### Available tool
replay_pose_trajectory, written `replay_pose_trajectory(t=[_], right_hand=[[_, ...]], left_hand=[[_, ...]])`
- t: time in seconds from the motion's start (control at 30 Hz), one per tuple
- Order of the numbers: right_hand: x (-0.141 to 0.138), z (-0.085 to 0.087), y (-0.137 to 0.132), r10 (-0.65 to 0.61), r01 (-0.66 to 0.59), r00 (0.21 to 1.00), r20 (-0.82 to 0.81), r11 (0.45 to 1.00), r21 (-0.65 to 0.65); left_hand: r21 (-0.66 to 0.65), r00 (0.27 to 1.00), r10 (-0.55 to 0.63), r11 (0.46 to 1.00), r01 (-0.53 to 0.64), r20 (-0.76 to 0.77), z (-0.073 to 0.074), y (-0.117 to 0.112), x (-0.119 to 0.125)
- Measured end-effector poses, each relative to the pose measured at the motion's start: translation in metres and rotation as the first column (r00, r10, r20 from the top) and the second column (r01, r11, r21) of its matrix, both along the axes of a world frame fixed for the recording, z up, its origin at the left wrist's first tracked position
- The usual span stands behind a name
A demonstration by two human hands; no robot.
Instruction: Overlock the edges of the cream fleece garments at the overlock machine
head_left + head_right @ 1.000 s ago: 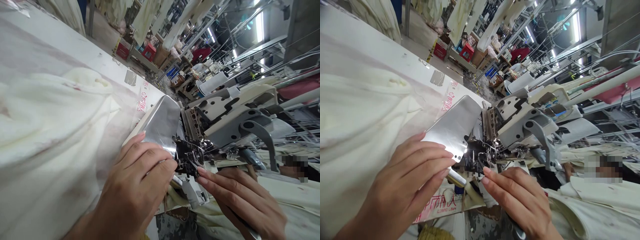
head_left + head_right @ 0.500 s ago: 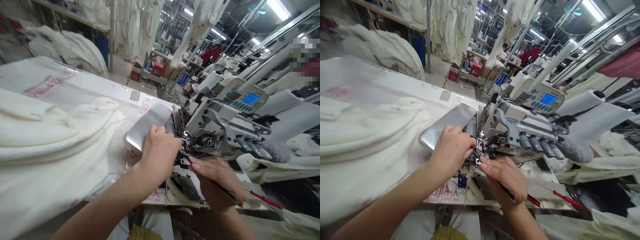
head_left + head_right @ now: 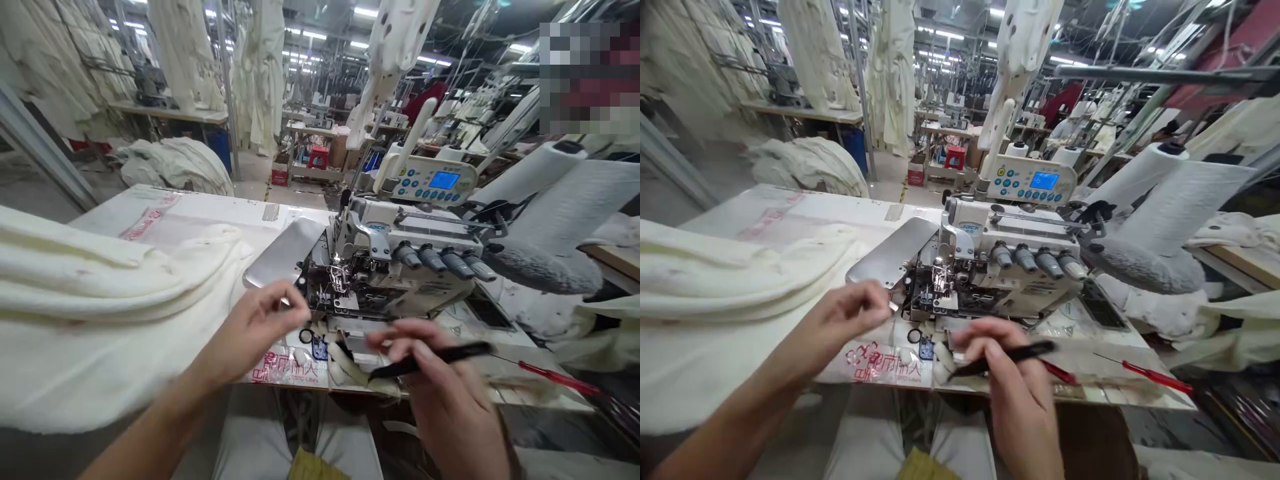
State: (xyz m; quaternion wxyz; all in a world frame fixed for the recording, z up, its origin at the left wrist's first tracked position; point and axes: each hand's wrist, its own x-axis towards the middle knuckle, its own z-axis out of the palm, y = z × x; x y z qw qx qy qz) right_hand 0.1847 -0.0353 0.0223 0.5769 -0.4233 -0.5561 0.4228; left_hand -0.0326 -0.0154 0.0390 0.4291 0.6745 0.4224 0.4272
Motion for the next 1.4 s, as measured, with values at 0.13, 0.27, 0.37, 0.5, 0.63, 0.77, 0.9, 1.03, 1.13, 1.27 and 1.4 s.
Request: replay_pose_trajectory(t=[0.13, 0.27, 0.37, 0.5, 0.63, 0.77, 0.9, 1.03, 1.13, 1.27, 1.4], right_hand=[[-0.024, -0.013, -0.017, 0.282, -0.34, 0.94, -0.191, 0.784, -0.52], [-0.025, -0.007, -0.025, 0.188, -0.14, 0.973, 0.137, 0.944, -0.299], [-0.011, 0.005, -0.035, 0.044, -0.052, 0.95, 0.308, 0.998, 0.019], [-0.001, 0.0, -0.043, 0.018, -0.034, 0.983, 0.182, 0.996, 0.085], [-0.017, -0.022, -0.033, -0.011, -0.009, 0.996, -0.093, 0.979, -0.205], [-0.04, -0.034, -0.017, 0.048, -0.111, 0.983, -0.179, 0.924, -0.365], [-0.039, -0.026, -0.007, 0.074, -0.062, 0.997, 0.038, 0.962, -0.267], [-0.026, -0.003, -0.001, -0.172, 0.153, 0.954, 0.246, 0.984, 0.095], [-0.03, 0.01, 0.007, -0.108, 0.083, 0.964, 0.241, 0.99, 0.115], [-0.045, 0.011, 0.018, -0.009, -0.014, 0.982, 0.191, 0.993, 0.119], [-0.045, 0.006, 0.023, -0.202, 0.097, 0.948, 0.248, 0.92, 0.38]], left_hand=[[0.294, 0.998, -0.059, 0.954, 0.054, 0.007, -0.027, -0.052, 0.017], [0.451, 0.979, -0.093, 0.877, 0.166, -0.18, -0.033, -0.045, 0.023], [0.435, 0.945, -0.185, 0.852, 0.29, -0.269, -0.02, -0.021, 0.023], [0.361, 0.98, -0.17, 0.912, 0.196, -0.103, -0.014, -0.007, 0.03], [0.094, 0.989, -0.053, 0.995, 0.04, 0.135, -0.018, -0.01, 0.037], [-0.21, 0.844, -0.038, 0.962, 0.176, 0.535, -0.017, -0.009, 0.039], [-0.287, 0.754, 0.006, 0.927, 0.243, 0.657, -0.015, -0.003, 0.039], [-0.34, 0.75, 0.054, 0.911, 0.233, 0.659, -0.016, 0.001, 0.039], [-0.315, 0.698, 0.032, 0.907, 0.281, 0.715, -0.017, 0.003, 0.041], [-0.282, 0.645, 0.027, 0.913, 0.296, 0.764, -0.021, 0.007, 0.046], [-0.275, 0.672, 0.012, 0.918, 0.287, 0.741, -0.027, 0.01, 0.055]])
